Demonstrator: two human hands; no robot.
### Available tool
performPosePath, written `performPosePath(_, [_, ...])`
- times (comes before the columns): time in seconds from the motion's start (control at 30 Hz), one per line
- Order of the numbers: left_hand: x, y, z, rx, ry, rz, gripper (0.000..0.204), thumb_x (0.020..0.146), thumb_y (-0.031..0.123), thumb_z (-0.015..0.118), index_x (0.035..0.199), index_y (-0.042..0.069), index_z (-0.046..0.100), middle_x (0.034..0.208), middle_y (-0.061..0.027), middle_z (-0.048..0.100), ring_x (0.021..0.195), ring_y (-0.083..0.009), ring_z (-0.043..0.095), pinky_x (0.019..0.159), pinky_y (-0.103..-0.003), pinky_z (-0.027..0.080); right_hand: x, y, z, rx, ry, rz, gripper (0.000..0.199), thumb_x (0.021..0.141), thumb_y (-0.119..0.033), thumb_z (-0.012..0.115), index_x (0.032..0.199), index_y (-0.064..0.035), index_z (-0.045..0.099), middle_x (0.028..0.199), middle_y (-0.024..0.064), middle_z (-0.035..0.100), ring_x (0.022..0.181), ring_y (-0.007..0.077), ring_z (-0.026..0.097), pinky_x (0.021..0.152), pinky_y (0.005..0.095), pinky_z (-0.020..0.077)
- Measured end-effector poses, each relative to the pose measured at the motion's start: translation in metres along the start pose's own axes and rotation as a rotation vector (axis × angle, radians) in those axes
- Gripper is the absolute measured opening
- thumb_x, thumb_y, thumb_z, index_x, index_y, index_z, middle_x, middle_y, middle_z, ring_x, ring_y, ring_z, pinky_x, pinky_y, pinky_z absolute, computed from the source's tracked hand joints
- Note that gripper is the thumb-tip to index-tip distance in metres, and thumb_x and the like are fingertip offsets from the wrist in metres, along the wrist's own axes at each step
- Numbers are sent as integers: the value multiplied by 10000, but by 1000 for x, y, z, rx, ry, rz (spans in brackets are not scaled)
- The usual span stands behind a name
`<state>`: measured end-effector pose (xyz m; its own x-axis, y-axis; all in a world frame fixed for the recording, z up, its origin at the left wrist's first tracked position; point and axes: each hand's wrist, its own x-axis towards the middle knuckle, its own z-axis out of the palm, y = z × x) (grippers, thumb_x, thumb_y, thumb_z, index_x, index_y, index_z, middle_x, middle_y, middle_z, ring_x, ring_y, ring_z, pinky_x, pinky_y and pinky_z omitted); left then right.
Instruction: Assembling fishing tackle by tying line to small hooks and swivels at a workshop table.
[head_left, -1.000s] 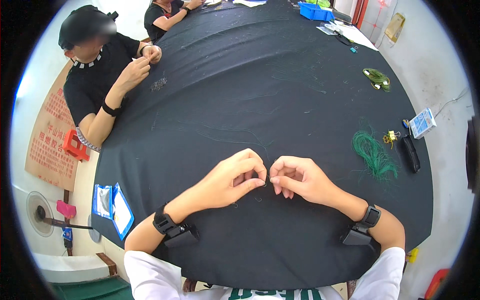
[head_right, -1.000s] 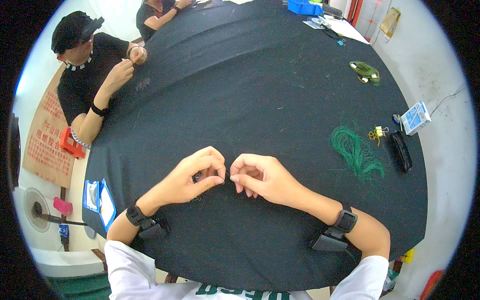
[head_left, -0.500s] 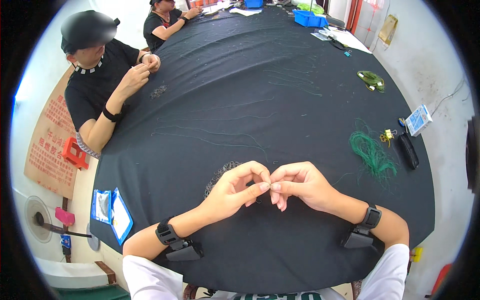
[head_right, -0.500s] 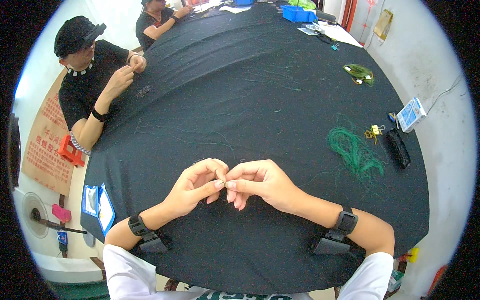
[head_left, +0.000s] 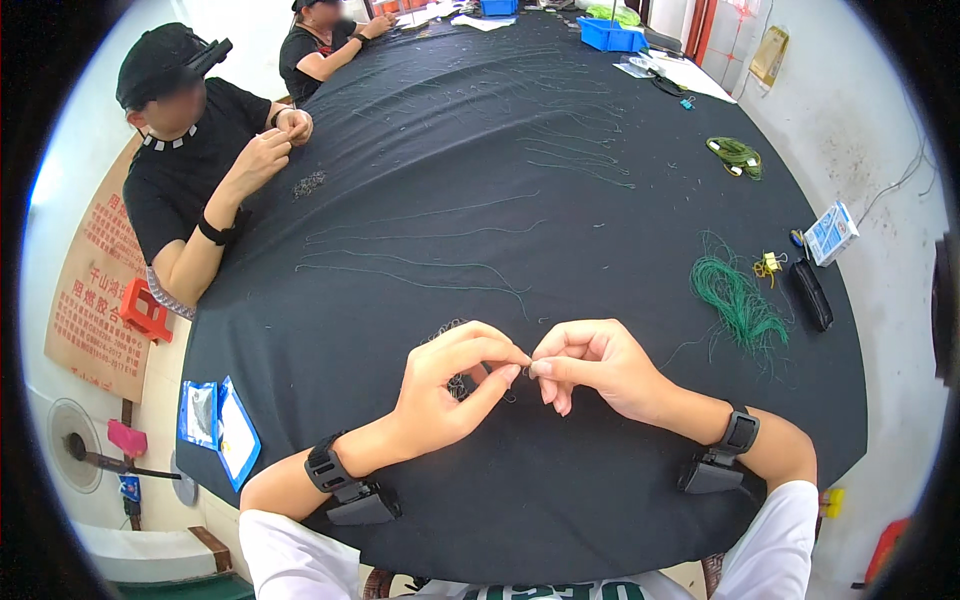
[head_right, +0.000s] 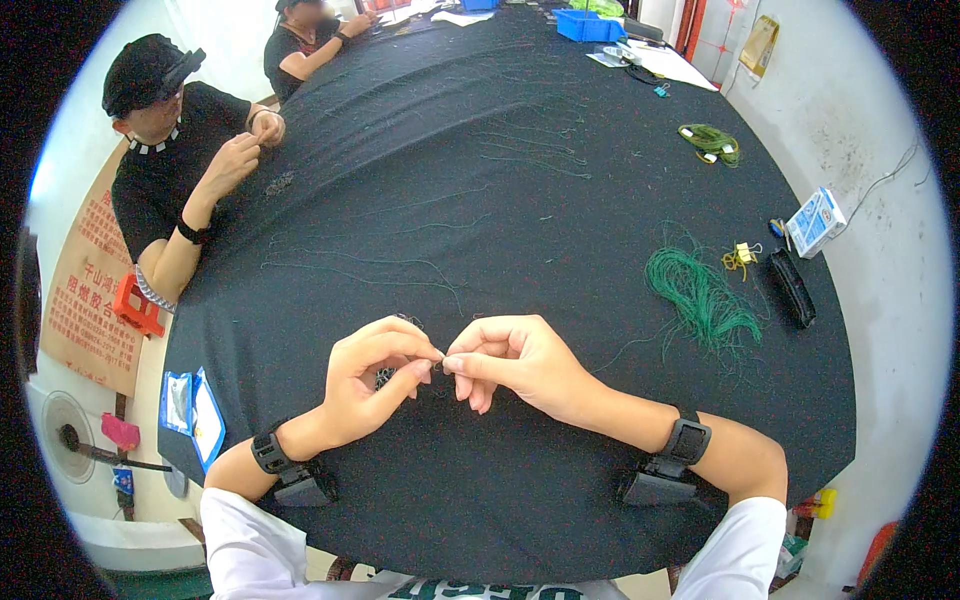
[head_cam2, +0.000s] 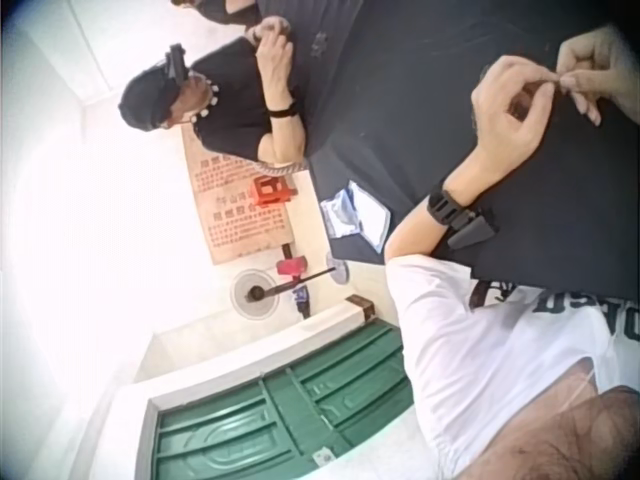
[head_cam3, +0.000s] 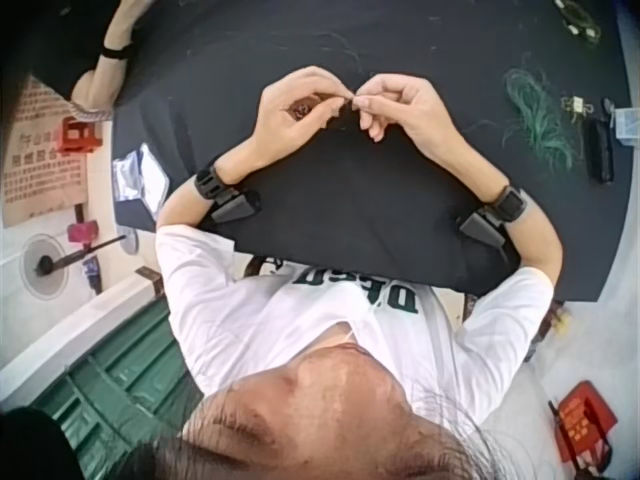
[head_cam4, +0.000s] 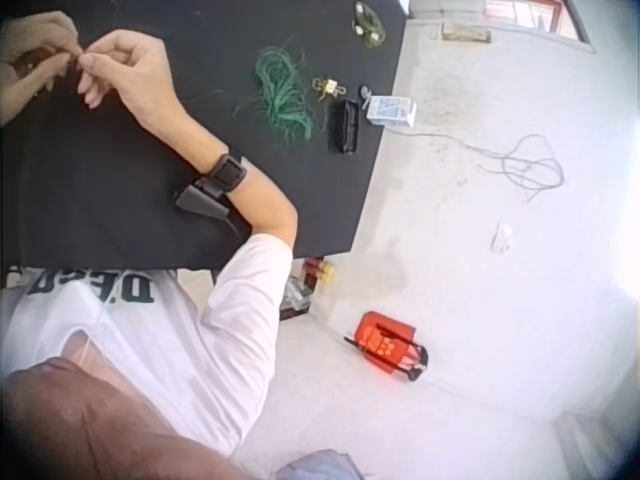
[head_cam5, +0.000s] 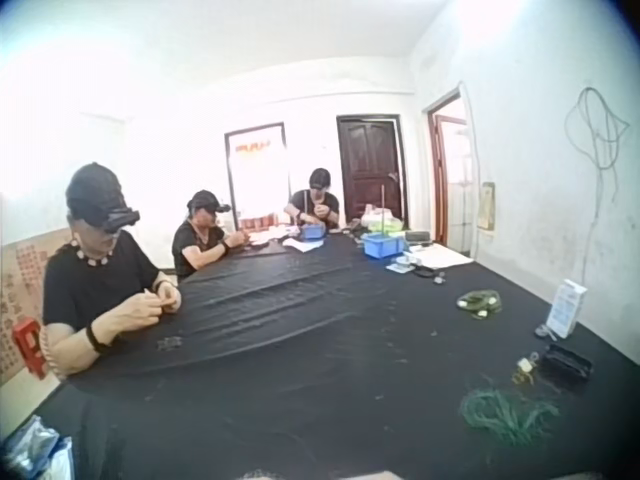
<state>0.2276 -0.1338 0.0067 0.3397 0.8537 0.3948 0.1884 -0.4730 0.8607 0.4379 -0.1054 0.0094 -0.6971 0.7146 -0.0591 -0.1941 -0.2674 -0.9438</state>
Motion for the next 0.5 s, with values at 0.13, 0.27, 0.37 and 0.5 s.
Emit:
performPosePath(0.13, [4,6,-1,16,-45,56,132,800,-1,664,930,21,660,898,-73,643,748,-125,632,545,-227,503,-3,0,3,-139,33,-35,117,910,-103,597,912,12,621,742,67,640,632,100,615,576,224,514])
performPosePath(0.27, [2,2,-2,166,-51,109,129,796,-21,658,919,14,645,897,-81,643,727,-148,637,567,-245,515,-5,-4,8,-244,101,-12,104,906,-93,604,930,5,625,766,51,644,656,81,612,601,213,517])
performPosePath(0.37, [2,-1,-1,224,-45,157,132,793,-24,661,918,10,634,900,-88,642,714,-161,635,578,-253,516,-6,-2,7,-374,117,-67,105,905,-82,596,942,11,627,772,48,646,662,80,613,607,208,515])
performPosePath(0.5, [1,-1,1,201,-40,150,141,794,-20,663,928,1,623,882,-98,641,707,-173,633,594,-263,515,-4,6,8,-505,154,-183,98,876,-95,622,925,-13,643,709,30,661,617,65,611,551,212,477])
